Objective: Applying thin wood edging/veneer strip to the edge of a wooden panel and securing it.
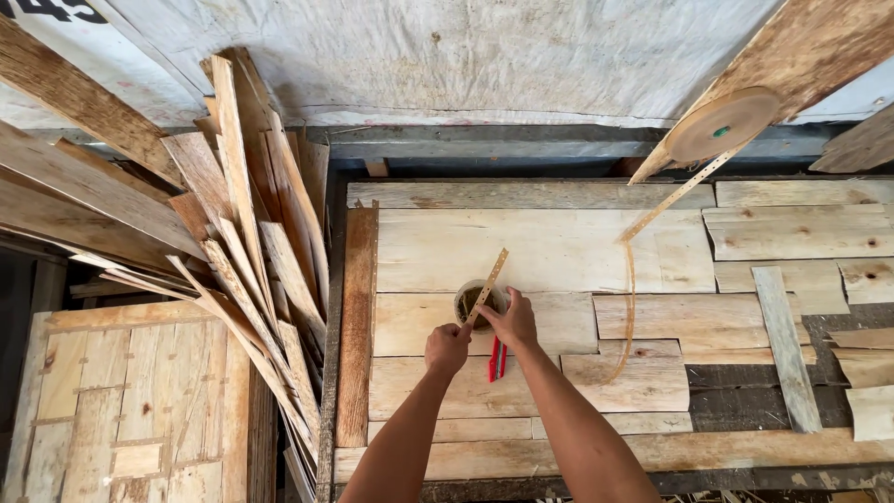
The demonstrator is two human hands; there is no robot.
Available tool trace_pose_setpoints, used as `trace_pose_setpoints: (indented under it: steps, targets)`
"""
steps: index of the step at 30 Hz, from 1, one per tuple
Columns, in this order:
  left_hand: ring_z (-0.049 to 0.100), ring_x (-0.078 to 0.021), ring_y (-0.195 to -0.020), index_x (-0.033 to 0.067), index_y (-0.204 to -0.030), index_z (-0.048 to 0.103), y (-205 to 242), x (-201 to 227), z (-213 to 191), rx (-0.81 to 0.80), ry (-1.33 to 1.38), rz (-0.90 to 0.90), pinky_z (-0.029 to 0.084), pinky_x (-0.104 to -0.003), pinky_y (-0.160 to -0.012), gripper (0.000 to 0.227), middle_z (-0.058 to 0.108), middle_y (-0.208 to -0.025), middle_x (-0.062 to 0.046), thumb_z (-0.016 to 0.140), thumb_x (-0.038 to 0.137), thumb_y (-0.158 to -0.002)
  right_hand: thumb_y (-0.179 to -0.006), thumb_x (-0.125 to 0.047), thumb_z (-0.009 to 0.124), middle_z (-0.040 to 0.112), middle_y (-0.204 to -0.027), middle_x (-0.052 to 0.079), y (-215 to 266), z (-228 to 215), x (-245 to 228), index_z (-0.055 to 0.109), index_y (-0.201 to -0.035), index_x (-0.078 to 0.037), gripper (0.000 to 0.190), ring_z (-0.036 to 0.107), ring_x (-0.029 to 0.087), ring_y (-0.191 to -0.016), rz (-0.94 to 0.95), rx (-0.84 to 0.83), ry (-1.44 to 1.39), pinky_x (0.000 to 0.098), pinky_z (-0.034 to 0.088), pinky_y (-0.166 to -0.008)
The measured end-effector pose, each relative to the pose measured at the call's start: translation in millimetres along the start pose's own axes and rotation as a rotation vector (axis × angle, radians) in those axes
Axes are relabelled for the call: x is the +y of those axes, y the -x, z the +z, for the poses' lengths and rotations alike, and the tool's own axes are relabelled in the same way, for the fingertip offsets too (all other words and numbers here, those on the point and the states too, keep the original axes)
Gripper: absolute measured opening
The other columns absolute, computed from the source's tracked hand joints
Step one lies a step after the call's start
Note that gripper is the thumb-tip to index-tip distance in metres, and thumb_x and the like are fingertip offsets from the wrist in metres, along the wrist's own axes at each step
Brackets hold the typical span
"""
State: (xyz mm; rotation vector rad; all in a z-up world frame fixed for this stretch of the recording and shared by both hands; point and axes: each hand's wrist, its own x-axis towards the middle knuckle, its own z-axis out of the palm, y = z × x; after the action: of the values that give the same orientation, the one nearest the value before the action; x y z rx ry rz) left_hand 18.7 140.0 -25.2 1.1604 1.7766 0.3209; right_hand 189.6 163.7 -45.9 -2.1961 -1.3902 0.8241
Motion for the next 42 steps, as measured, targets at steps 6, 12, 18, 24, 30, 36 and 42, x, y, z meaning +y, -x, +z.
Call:
trace_pose_setpoints:
  steps: [6, 12, 18, 24, 30, 36, 42]
  targets:
    - [0.072, -0.0297, -0.077, 0.0091, -0.074, 0.078, -8.1, 7.9, 5.1, 0.007, -0.038, -0.037, 0.055, -0.045, -0.073, 0.056, 0.074, -0.074, -0.012, 0.064, 0.062, -0.089, -0.069, -0.055, 0.091, 0.055, -0.129, 0.018, 7.3, -22.0, -54.5, 0.044, -0.138, -0.008, 0.096, 0.068, 0.033, -0.107, 0.171, -0.131, 0.160, 0.0429, 0.060, -0.083]
    - [0.072, -0.0326, -0.071, 0.0076, -0.074, 0.074, -3.2, 7.8, 2.2, 0.009, 0.013, 0.002, 0.055, -0.046, -0.070, 0.054, 0.072, -0.070, -0.015, 0.066, 0.059, -0.090, -0.073, -0.051, 0.089, 0.058, -0.125, 0.017, 0.7, -13.5, -51.3, 0.045, -0.131, -0.008, 0.085, 0.068, 0.033, -0.105, 0.162, -0.121, 0.175, 0.0458, 0.060, -0.081]
    - [0.071, -0.0322, -0.072, 0.0067, -0.073, 0.075, -9.4, 7.9, 9.0, 0.038, -0.008, -0.024, 0.054, -0.046, -0.070, 0.056, 0.072, -0.070, -0.014, 0.066, 0.059, -0.091, -0.068, -0.050, 0.093, 0.059, -0.127, 0.018, 3.7, -18.5, -56.6, 0.044, -0.131, -0.008, 0.090, 0.068, 0.035, -0.107, 0.140, -0.125, 0.184, 0.0458, 0.059, -0.082]
    - [0.072, -0.0306, -0.075, 0.0074, -0.072, 0.075, -5.4, 11.2, 2.6, -0.029, -0.013, -0.056, 0.054, -0.046, -0.071, 0.056, 0.072, -0.071, -0.012, 0.067, 0.061, -0.089, -0.066, -0.053, 0.093, 0.062, -0.121, 0.019, 0.9, -15.7, -60.4, 0.047, -0.128, -0.004, 0.092, 0.071, 0.034, -0.103, 0.174, -0.102, 0.220, 0.0445, 0.062, -0.078]
    - [0.071, -0.0286, -0.070, 0.0065, -0.072, 0.076, -8.3, 2.6, 5.2, -0.026, 0.022, -0.010, 0.054, -0.044, -0.069, 0.054, 0.072, -0.069, -0.012, 0.070, 0.058, -0.087, -0.067, -0.057, 0.093, 0.064, -0.117, 0.018, -7.0, -15.3, -62.2, 0.052, -0.124, -0.003, 0.089, 0.071, 0.034, -0.102, 0.230, -0.121, 0.267, 0.0453, 0.061, -0.077]
    - [0.066, -0.0235, -0.057, 0.0018, -0.070, 0.072, 8.6, -16.3, -0.8, -0.048, 0.115, 0.040, 0.053, -0.041, -0.061, 0.057, 0.069, -0.061, -0.010, 0.068, 0.054, -0.092, -0.063, -0.062, 0.090, 0.069, -0.107, 0.014, -16.4, -8.5, -52.2, 0.055, -0.121, -0.005, 0.089, 0.075, 0.029, -0.094, 0.230, -0.155, 0.261, 0.0416, 0.064, -0.072]
    - [0.056, -0.0191, -0.047, 0.0010, -0.069, 0.069, 35.9, -24.9, -15.0, -0.051, 0.194, 0.049, 0.047, -0.038, -0.052, 0.055, 0.059, -0.052, -0.010, 0.067, 0.050, -0.094, -0.063, -0.064, 0.091, 0.071, -0.106, 0.014, -20.8, -4.3, -50.3, 0.061, -0.118, -0.004, 0.086, 0.073, 0.030, -0.098, 0.184, -0.156, 0.311, 0.0436, 0.062, -0.078]
